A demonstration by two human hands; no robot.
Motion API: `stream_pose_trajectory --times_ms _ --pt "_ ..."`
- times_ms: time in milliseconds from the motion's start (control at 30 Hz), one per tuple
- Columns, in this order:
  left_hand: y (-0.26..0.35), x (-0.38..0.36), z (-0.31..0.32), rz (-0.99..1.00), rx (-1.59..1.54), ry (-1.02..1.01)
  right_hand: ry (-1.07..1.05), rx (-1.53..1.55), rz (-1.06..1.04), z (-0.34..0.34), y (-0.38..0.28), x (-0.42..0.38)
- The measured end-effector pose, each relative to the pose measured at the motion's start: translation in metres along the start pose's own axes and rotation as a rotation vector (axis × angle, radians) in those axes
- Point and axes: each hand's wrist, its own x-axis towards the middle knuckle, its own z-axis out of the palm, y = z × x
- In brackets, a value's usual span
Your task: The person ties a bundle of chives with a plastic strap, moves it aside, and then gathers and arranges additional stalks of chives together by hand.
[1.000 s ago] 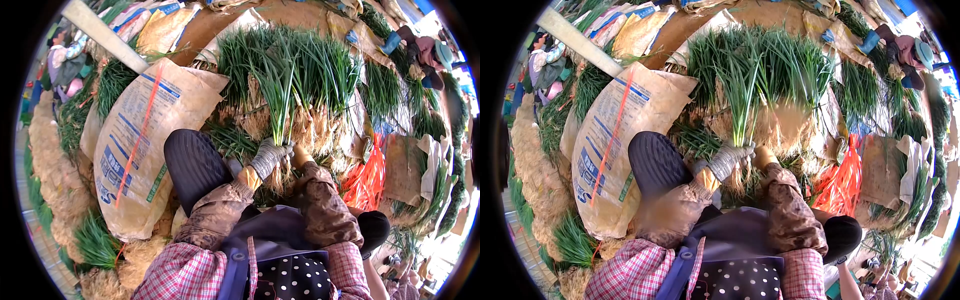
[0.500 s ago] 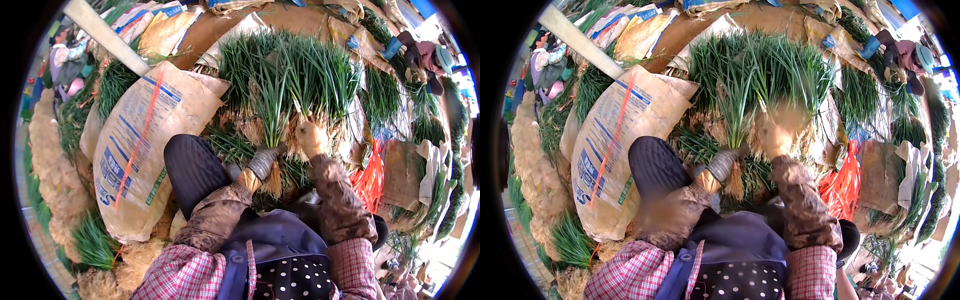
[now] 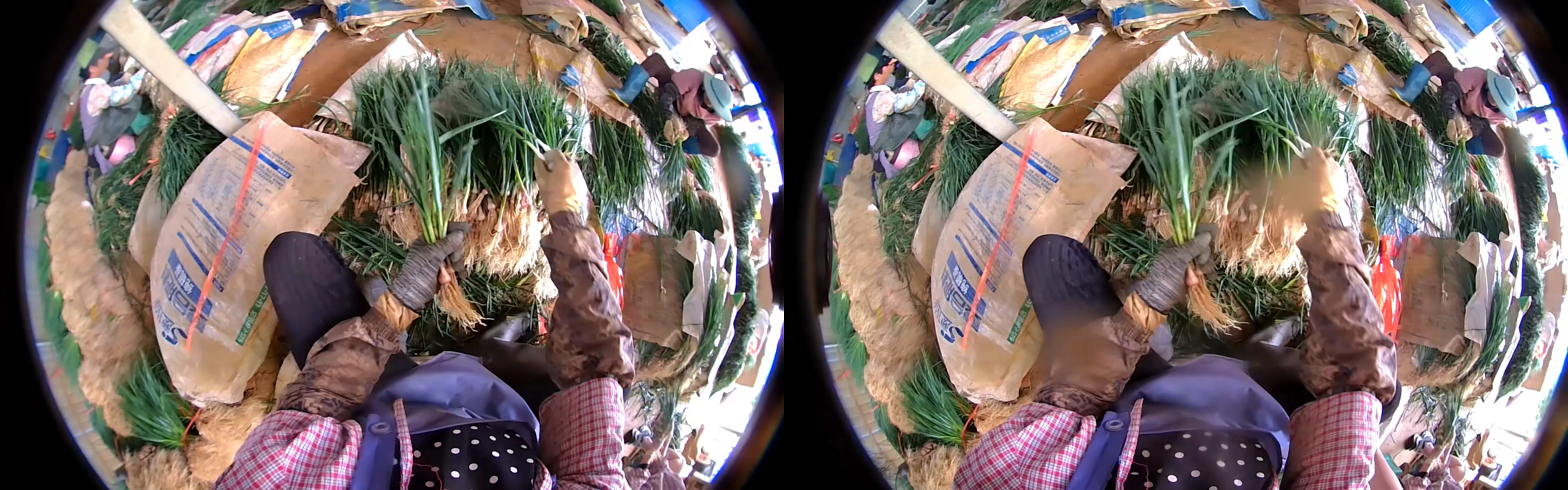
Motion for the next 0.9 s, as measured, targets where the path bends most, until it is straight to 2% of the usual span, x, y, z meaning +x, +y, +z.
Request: stream_pose_trajectory --times_ms 133,233,267,333,400,467,533,600,633,700,733,767,800,867,900 --pt "-0.014 0.01 -0.012 -0.02 0.002 0.114 0.263 0.239 -0.354 0.052 0.063 -0.045" --pt "-0.033 0.019 -0.028 -0.101 0.063 0.157 0.244 0.478 -0.441 0.083 0.06 -0.117" --pt "-0.027 0.011 -0.015 -0.094 0.061 0.205 0.091 0.353 -0.346 0.075 0.053 -0.143" --pt "-0.031 0.011 -0.017 -0.164 0.136 0.203 -0.05 0.347 -0.23 0.072 0.038 -0.18" --pt "-0.035 0.015 -0.02 -0.166 0.248 0.318 -0.08 0.449 -0.37 0.065 0.027 -0.197" --pt "-0.043 0.021 -0.031 -0.147 0.261 0.283 -0.146 0.595 -0.333 0.08 0.035 -0.187" --pt "-0.039 0.02 -0.026 -0.167 0.292 0.305 -0.041 0.406 -0.329 0.081 0.035 -0.165" --pt "-0.038 0.019 -0.026 -0.164 0.312 0.29 -0.067 0.517 -0.249 0.09 0.028 -0.144" --pt "-0.038 0.018 -0.027 -0.152 0.315 0.264 -0.304 0.984 -0.048 0.117 0.043 -0.128" --pt "-0.04 0.014 -0.026 -0.071 0.297 0.198 -0.643 1.32 0.357 0.128 0.038 -0.103" --pt "-0.038 0.014 -0.024 -0.095 0.351 0.215 -0.738 1.189 0.532 0.131 0.031 -0.097" --pt "-0.034 0.013 -0.022 -0.116 0.404 0.234 -0.573 1.311 0.54 0.13 0.017 -0.104" --pt "-0.029 0.011 -0.02 -0.138 0.456 0.259 -0.502 1.329 0.613 0.13 0.009 -0.104" --pt "-0.025 0.007 -0.017 -0.151 0.493 0.312 -0.636 1.291 0.661 0.151 0.022 -0.098" --pt "-0.026 0.007 -0.018 -0.169 0.508 0.337 -0.639 1.181 0.7 0.155 0.027 -0.104"
